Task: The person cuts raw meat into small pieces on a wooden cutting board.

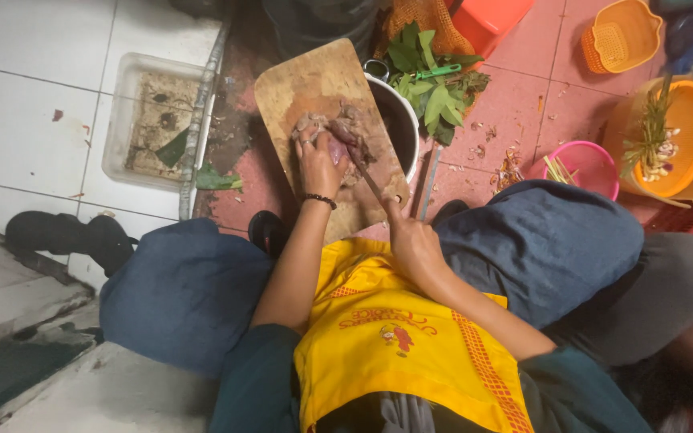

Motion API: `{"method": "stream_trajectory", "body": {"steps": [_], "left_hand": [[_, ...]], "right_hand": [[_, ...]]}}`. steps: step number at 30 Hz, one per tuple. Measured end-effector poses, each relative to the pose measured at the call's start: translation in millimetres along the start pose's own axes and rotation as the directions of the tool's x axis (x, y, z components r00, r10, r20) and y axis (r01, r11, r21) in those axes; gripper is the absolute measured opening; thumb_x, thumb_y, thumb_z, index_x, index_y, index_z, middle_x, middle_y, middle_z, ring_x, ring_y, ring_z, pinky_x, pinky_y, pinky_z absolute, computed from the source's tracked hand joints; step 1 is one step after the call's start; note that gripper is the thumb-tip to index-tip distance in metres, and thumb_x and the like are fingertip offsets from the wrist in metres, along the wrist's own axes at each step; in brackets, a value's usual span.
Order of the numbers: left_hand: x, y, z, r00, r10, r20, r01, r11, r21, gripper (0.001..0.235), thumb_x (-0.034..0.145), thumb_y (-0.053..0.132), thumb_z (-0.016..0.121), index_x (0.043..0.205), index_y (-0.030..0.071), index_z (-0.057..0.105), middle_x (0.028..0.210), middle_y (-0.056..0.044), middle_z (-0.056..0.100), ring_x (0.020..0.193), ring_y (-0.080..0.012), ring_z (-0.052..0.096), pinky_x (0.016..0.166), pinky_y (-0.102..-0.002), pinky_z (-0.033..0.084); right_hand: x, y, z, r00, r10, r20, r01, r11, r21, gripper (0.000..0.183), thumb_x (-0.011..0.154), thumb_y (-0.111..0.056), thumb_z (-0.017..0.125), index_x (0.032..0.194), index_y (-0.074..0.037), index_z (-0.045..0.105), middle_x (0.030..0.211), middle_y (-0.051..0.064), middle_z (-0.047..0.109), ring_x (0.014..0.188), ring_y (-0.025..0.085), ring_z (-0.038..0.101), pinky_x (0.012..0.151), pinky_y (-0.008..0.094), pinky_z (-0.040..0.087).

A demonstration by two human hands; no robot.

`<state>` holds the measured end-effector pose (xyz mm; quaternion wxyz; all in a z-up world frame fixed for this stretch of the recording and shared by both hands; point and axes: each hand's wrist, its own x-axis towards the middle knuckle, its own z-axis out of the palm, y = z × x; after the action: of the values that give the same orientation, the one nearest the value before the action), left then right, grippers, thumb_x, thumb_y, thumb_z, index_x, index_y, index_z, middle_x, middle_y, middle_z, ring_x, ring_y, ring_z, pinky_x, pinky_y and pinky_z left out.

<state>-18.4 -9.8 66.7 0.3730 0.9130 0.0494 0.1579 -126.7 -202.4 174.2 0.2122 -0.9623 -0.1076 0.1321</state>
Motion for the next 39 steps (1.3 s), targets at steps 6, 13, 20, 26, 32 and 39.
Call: {"method": "stream_trajectory", "body": {"steps": [6,13,20,26,32,39], "left_hand": [[1,-2,7,0.999,0.048,-0.016,-0.048,0.998,0.029,0.046,0.069,0.006,0.085,0.110,0.005,0.065,0.134,-0.023,0.051,0.126,-0.0446,0.049,0.108,-0.048,0.043],[1,-6,0,0.998,0.055,-0.016,-0.054,0.997,0.049,0.048,0.070,0.009,0.087,0.110,0.003,0.062,0.133,-0.023,0.051,0.125,-0.0453,0.049,0.108,-0.049,0.043],[0,-6,-10,0.998,-0.016,0.063,0.012,0.997,0.070,0.060,0.067,0.012,0.088,0.121,0.007,0.064,0.135,-0.021,0.050,0.129,-0.0444,0.047,0.108,-0.048,0.043],[3,0,-8,0.990,0.000,0.140,-0.026,0.982,0.186,0.062,0.068,0.017,0.089,0.125,0.011,0.065,0.137,-0.024,0.046,0.130,-0.0478,0.041,0.108,-0.050,0.041],[5,6,-14,0.982,-0.070,0.173,0.037,0.981,0.192,0.062,0.071,0.017,0.087,0.127,0.008,0.064,0.144,-0.028,0.043,0.131,-0.0497,0.041,0.105,-0.049,0.043],[0,2,-4,0.991,-0.056,0.120,0.027,0.972,0.233,0.053,0.075,0.015,0.085,0.124,0.009,0.067,0.145,-0.025,0.045,0.135,-0.0488,0.042,0.105,-0.048,0.048]], "right_hand": [[59,26,75,0.980,-0.086,-0.179,0.091,0.996,0.024,0.065,0.092,0.000,0.048,0.154,-0.016,0.038,0.077,0.027,0.068,0.070,0.048,0.067,0.064,0.059,0.052],[63,27,51,0.970,-0.119,-0.212,0.132,0.990,0.047,0.057,0.098,-0.014,0.050,0.152,-0.022,0.038,0.075,0.027,0.068,0.070,0.046,0.069,0.067,0.059,0.052],[0,28,3,0.990,0.122,-0.068,-0.117,0.990,0.076,0.038,0.105,-0.022,0.046,0.143,-0.027,0.046,0.073,0.029,0.066,0.071,0.053,0.065,0.063,0.063,0.049],[2,14,-9,0.992,0.028,-0.120,-0.025,0.999,0.026,0.049,0.099,-0.012,0.047,0.147,-0.025,0.044,0.070,0.027,0.065,0.066,0.049,0.066,0.058,0.061,0.049],[35,29,63,0.984,-0.091,-0.156,0.094,0.995,0.016,0.056,0.095,-0.005,0.046,0.150,-0.017,0.041,0.078,0.024,0.068,0.066,0.047,0.067,0.056,0.059,0.051],[101,8,83,0.984,-0.028,-0.177,0.020,0.999,-0.050,0.063,0.092,-0.005,0.048,0.152,-0.020,0.041,0.084,0.029,0.069,0.066,0.047,0.069,0.058,0.057,0.053]]}}
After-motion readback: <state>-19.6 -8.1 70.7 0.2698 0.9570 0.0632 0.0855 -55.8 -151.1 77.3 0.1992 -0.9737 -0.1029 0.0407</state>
